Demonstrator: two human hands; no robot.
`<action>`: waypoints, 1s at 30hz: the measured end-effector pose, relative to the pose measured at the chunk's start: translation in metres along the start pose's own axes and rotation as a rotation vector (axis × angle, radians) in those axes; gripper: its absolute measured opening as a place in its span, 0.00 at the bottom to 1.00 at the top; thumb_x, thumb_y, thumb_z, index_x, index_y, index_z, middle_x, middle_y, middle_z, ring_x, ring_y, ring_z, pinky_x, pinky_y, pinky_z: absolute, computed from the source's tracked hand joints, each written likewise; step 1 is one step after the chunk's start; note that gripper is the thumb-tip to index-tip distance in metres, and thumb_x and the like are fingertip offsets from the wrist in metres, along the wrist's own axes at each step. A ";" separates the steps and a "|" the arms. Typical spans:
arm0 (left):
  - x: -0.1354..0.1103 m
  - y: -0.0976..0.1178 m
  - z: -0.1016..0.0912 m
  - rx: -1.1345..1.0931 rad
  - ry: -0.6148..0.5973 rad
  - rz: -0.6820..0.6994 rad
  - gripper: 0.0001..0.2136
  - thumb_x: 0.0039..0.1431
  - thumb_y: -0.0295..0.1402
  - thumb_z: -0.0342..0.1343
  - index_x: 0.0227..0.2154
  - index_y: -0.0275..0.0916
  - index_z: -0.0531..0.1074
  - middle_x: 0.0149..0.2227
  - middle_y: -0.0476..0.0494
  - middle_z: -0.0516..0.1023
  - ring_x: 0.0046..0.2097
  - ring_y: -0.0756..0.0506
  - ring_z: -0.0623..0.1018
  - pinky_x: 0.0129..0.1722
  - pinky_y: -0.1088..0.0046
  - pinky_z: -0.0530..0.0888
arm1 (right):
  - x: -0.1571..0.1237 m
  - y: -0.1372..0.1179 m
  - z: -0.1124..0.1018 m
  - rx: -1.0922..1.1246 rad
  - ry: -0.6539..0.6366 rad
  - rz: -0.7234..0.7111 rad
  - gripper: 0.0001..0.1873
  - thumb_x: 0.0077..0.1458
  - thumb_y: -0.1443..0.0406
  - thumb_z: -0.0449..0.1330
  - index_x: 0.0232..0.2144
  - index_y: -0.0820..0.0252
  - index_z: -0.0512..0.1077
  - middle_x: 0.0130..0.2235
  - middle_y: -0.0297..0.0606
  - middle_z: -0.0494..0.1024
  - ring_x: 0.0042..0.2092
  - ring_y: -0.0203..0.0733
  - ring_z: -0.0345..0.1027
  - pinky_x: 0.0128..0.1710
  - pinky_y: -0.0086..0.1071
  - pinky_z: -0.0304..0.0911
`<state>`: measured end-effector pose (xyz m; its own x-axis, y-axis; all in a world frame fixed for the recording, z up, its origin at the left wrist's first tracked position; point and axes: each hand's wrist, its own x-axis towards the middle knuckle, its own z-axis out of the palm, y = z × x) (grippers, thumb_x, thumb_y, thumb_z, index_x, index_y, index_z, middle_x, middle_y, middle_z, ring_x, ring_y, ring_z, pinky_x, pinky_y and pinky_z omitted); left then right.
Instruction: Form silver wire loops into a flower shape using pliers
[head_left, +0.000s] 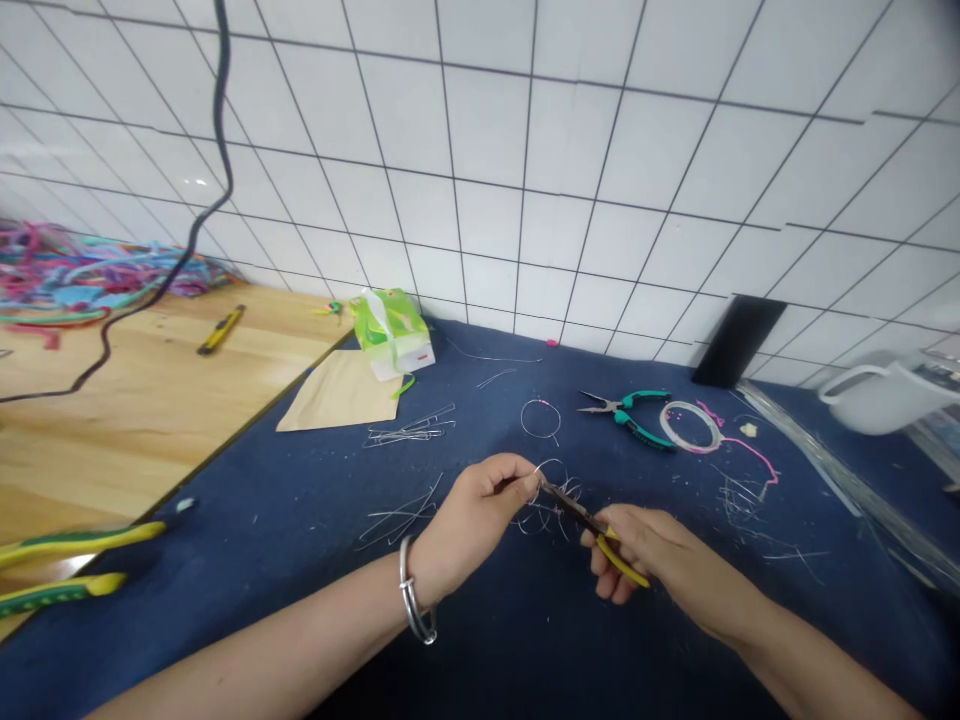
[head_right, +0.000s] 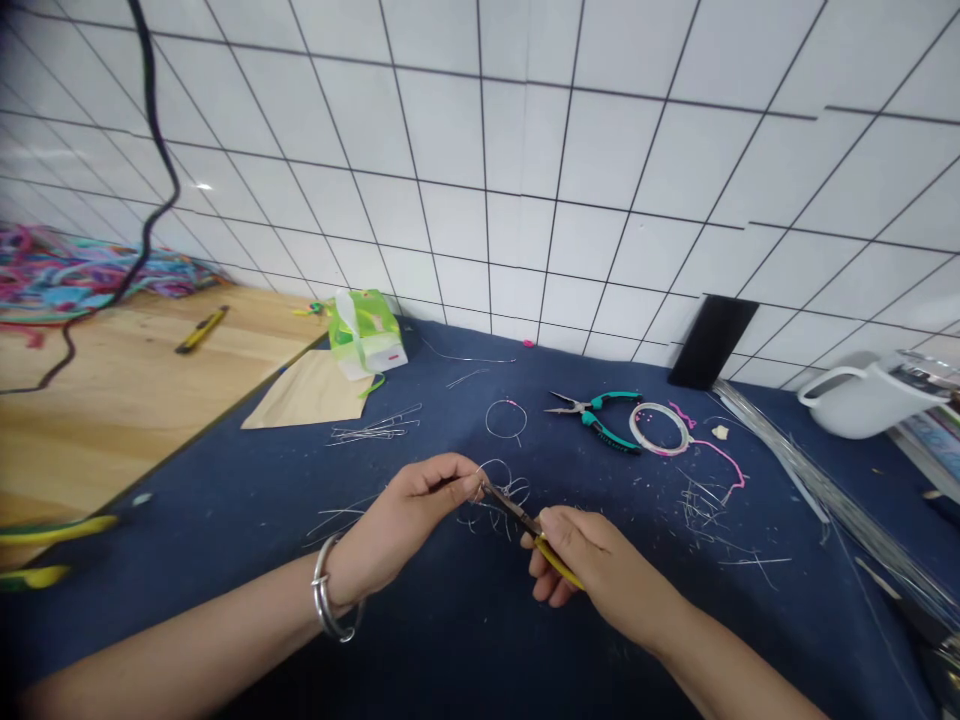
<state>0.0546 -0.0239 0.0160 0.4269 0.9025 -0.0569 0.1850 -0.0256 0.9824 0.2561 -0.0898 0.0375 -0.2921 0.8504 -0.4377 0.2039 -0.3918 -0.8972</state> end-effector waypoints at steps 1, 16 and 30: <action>-0.001 0.001 0.001 -0.047 -0.006 -0.026 0.09 0.57 0.35 0.49 0.28 0.37 0.70 0.29 0.47 0.72 0.33 0.48 0.70 0.35 0.72 0.66 | 0.001 0.001 0.001 0.023 0.000 0.003 0.23 0.58 0.50 0.44 0.34 0.64 0.67 0.31 0.40 0.71 0.30 0.37 0.69 0.29 0.32 0.65; -0.003 -0.001 0.007 -0.360 -0.005 -0.172 0.07 0.55 0.32 0.52 0.28 0.35 0.71 0.29 0.46 0.73 0.33 0.49 0.70 0.37 0.71 0.65 | -0.006 -0.006 -0.005 -0.208 0.059 -0.010 0.26 0.58 0.50 0.42 0.32 0.64 0.68 0.30 0.40 0.72 0.30 0.37 0.68 0.30 0.32 0.64; -0.006 -0.003 0.013 -0.544 -0.031 -0.276 0.06 0.54 0.32 0.54 0.29 0.35 0.71 0.27 0.47 0.71 0.31 0.50 0.70 0.35 0.73 0.64 | -0.002 -0.004 -0.003 -0.029 -0.002 0.035 0.25 0.58 0.50 0.42 0.32 0.65 0.67 0.29 0.40 0.71 0.28 0.37 0.69 0.28 0.32 0.65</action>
<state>0.0628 -0.0343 0.0107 0.4546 0.8314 -0.3196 -0.1825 0.4382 0.8801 0.2585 -0.0888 0.0415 -0.2862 0.8356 -0.4690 0.2411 -0.4109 -0.8792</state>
